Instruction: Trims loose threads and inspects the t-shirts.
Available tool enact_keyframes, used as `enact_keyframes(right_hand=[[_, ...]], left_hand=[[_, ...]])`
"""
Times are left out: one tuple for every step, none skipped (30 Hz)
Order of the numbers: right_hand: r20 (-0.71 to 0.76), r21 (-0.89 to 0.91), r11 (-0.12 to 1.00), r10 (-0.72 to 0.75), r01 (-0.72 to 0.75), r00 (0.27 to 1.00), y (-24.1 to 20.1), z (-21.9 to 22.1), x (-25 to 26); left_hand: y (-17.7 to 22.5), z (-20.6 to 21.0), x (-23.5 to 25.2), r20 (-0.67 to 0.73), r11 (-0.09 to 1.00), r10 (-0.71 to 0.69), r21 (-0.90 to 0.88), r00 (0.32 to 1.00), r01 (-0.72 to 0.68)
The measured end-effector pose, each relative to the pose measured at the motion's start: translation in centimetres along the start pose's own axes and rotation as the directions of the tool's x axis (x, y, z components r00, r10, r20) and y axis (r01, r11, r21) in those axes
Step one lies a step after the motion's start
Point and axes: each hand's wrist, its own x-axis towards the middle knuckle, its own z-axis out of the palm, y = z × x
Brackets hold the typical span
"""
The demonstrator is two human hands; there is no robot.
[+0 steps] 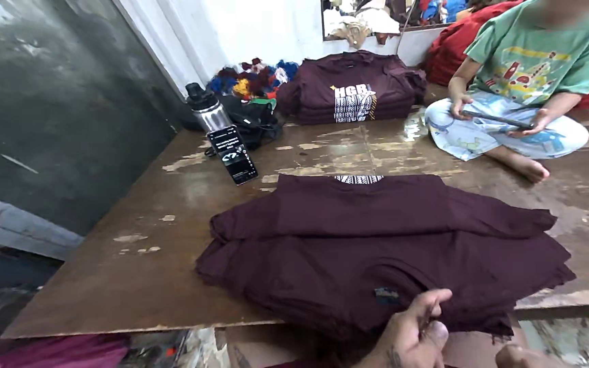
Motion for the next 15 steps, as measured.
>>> enact_keyframes(right_hand=[[-0.049, -0.118, 0.993, 0.023, -0.029, 0.999, 0.8, -0.3, -0.5], [-0.081, -0.232, 0.970, 0.058, -0.075, 0.995, 1.9, -0.3, -1.2], [-0.098, -0.320, 0.940, 0.086, -0.114, 0.991, 3.0, 0.0, -1.8], [-0.096, -0.394, 0.908, 0.113, -0.142, 0.989, 4.0, 0.5, -2.4], [-0.106, -0.430, 0.890, 0.117, -0.152, 0.987, 5.0, 1.1, -2.9], [-0.127, -0.444, 0.883, 0.109, -0.155, 0.986, 6.0, 1.8, -3.5], [-0.152, -0.436, 0.889, 0.081, -0.140, 0.985, 6.7, 2.3, -3.8], [-0.176, -0.411, 0.904, 0.047, -0.117, 0.983, 7.2, 2.5, -3.9], [-0.193, -0.379, 0.920, 0.029, -0.101, 0.981, 7.3, 2.6, -3.9], [-0.199, -0.350, 0.932, 0.021, -0.091, 0.980, 7.3, 2.5, -3.9], [-0.201, -0.327, 0.941, 0.017, -0.083, 0.979, 7.2, 2.3, -4.0], [-0.205, -0.302, 0.950, 0.013, -0.076, 0.979, 7.2, 2.1, -4.0], [-0.199, -0.277, 0.958, 0.019, -0.075, 0.980, 7.1, 1.8, -4.0], [-0.187, -0.255, 0.963, 0.035, -0.083, 0.982, 7.0, 1.5, -4.0], [-0.170, -0.240, 0.966, 0.053, -0.094, 0.984, 6.9, 1.3, -4.1]], left_hand=[[0.0, 0.0, -0.2, -0.018, 0.998, -0.032, -0.045, 0.999, 0.031], [0.0, 0.0, -0.5, -0.028, 0.996, -0.048, -0.077, 0.998, 0.046], [0.0, 0.1, -0.8, -0.031, 0.993, -0.058, -0.100, 0.998, 0.055], [0.0, 0.1, -1.0, -0.024, 0.989, -0.072, -0.127, 0.997, 0.069], [0.1, 0.1, -1.0, -0.013, 0.982, -0.093, -0.166, 0.996, 0.090], [0.0, 0.2, -1.1, -0.001, 0.970, -0.112, -0.216, 0.994, 0.110], [0.0, 0.1, -1.2, 0.014, 0.957, -0.119, -0.266, 0.993, 0.118], [-0.1, 0.0, -1.1, 0.032, 0.945, -0.111, -0.306, 0.993, 0.116], [-0.2, -0.1, -1.1, 0.044, 0.939, -0.096, -0.328, 0.994, 0.105], [-0.3, -0.1, -1.1, 0.047, 0.941, -0.081, -0.327, 0.996, 0.092], [-0.4, -0.1, -1.1, 0.044, 0.945, -0.079, -0.314, 0.996, 0.089], [-0.5, -0.1, -1.0, 0.041, 0.951, -0.090, -0.294, 0.995, 0.098], [-0.6, -0.1, -0.9, 0.042, 0.954, -0.098, -0.280, 0.994, 0.106], [-0.7, -0.1, -0.7, 0.046, 0.955, -0.105, -0.273, 0.993, 0.114], [-0.8, 0.0, -0.6, 0.048, 0.953, -0.113, -0.276, 0.992, 0.122]])
